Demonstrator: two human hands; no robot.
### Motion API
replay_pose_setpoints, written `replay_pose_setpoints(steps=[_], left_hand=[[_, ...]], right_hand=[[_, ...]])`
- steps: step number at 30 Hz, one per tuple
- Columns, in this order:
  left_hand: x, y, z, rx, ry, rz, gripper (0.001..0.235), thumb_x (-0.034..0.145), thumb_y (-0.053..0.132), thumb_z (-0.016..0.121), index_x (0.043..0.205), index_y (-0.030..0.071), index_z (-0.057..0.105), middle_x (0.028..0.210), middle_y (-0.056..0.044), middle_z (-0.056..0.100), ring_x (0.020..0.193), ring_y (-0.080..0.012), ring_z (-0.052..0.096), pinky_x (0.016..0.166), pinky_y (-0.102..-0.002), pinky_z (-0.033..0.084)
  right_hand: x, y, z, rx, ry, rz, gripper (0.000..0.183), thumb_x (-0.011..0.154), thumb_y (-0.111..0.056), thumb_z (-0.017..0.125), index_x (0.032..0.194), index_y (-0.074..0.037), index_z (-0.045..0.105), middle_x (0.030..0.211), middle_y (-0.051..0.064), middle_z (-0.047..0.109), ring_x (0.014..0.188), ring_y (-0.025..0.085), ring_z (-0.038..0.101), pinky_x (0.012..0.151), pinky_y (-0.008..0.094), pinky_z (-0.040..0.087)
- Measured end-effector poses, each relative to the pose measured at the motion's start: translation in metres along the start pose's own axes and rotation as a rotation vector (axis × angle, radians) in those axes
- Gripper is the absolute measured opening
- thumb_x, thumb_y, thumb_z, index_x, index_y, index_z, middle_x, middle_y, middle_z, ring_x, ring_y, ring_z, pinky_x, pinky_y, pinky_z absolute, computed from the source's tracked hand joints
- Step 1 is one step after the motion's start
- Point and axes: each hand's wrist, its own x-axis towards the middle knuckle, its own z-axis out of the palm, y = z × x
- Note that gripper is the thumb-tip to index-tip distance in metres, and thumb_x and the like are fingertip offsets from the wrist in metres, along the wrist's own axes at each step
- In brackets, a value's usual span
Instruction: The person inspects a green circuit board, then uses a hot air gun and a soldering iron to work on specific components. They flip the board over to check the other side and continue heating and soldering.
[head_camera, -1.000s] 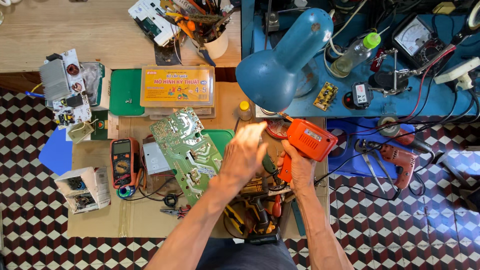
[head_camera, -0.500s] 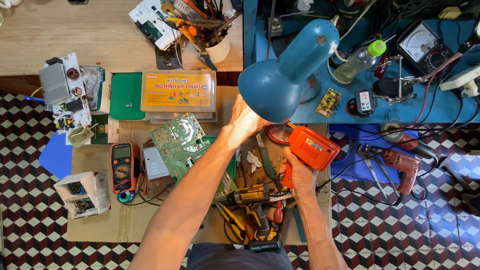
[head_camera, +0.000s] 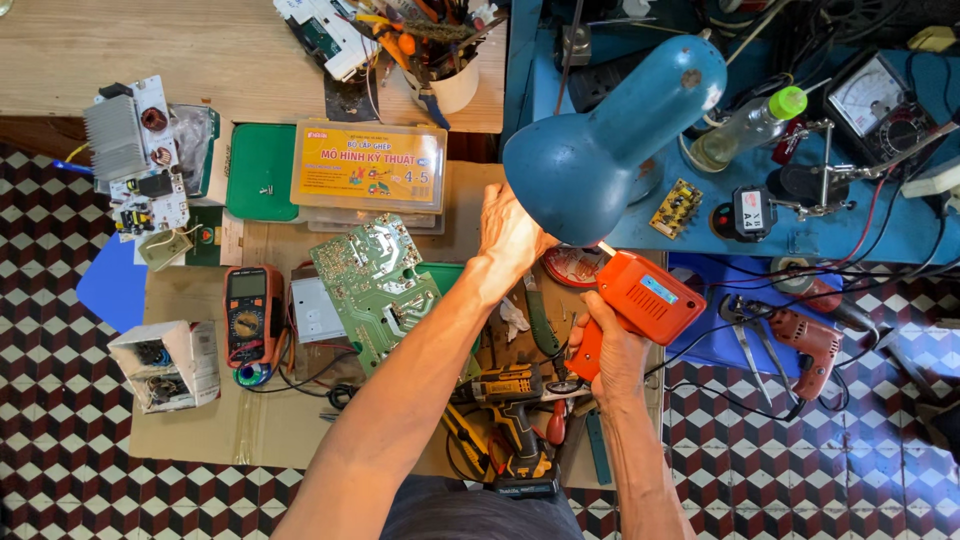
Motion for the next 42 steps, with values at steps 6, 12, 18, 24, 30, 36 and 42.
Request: replay_pose_setpoints(steps=[6,12,18,24,30,36,42], left_hand=[[-0.007,-0.002,0.004,-0.007,-0.008,-0.017,0.051,0.061,0.024,0.091,0.109,0.021,0.076,0.111,-0.003,0.073,0.109,-0.0277,0.061,0.091,-0.046,0.041],[-0.007,0.004,-0.004,0.012,-0.06,-0.076,0.052,0.06,0.027,0.093,0.109,0.021,0.077,0.109,-0.004,0.073,0.104,-0.0281,0.06,0.093,-0.046,0.04],[-0.006,0.009,-0.007,0.069,-0.206,-0.186,0.052,0.064,0.03,0.091,0.111,0.014,0.076,0.109,-0.006,0.072,0.108,-0.025,0.06,0.102,-0.046,0.038],[-0.003,0.009,-0.004,0.089,-0.243,-0.213,0.057,0.065,0.032,0.091,0.112,0.006,0.074,0.11,-0.008,0.072,0.11,-0.0258,0.06,0.103,-0.047,0.037],[-0.003,0.008,-0.004,0.106,-0.252,-0.205,0.055,0.065,0.035,0.091,0.109,0.006,0.074,0.108,-0.008,0.072,0.11,-0.026,0.06,0.103,-0.046,0.037],[-0.004,0.006,-0.002,0.059,-0.207,-0.201,0.057,0.064,0.031,0.092,0.112,0.006,0.074,0.107,-0.008,0.072,0.107,-0.0267,0.06,0.1,-0.047,0.037],[-0.006,0.006,-0.001,0.059,-0.182,-0.179,0.056,0.064,0.031,0.091,0.111,0.006,0.074,0.108,-0.008,0.072,0.107,-0.0269,0.061,0.1,-0.047,0.038]], right_hand=[[0.01,-0.001,0.009,-0.009,-0.025,-0.005,0.021,0.086,-0.011,0.077,0.103,-0.005,0.065,0.069,0.006,0.062,0.048,0.017,0.06,0.044,0.03,0.051],[0.011,0.005,0.015,-0.032,-0.001,-0.028,0.022,0.086,-0.011,0.077,0.104,-0.007,0.065,0.068,0.006,0.062,0.047,0.017,0.06,0.044,0.03,0.051],[0.011,0.005,0.012,-0.045,0.002,-0.011,0.021,0.086,-0.013,0.078,0.1,-0.004,0.066,0.069,0.006,0.062,0.049,0.017,0.061,0.043,0.03,0.052],[0.011,0.008,0.009,-0.06,0.014,0.009,0.021,0.085,-0.015,0.078,0.1,-0.004,0.067,0.07,0.005,0.063,0.05,0.016,0.062,0.043,0.03,0.052],[0.01,0.013,0.01,-0.035,0.004,0.003,0.018,0.089,-0.014,0.076,0.1,-0.002,0.069,0.071,0.005,0.062,0.052,0.016,0.063,0.046,0.029,0.052],[0.01,0.018,0.009,-0.04,0.003,-0.007,0.017,0.089,-0.015,0.075,0.1,-0.003,0.07,0.071,0.005,0.062,0.052,0.016,0.063,0.045,0.03,0.052],[0.011,0.021,0.009,-0.045,0.002,-0.019,0.016,0.088,-0.014,0.076,0.098,-0.004,0.069,0.071,0.005,0.062,0.052,0.016,0.063,0.044,0.03,0.052]])
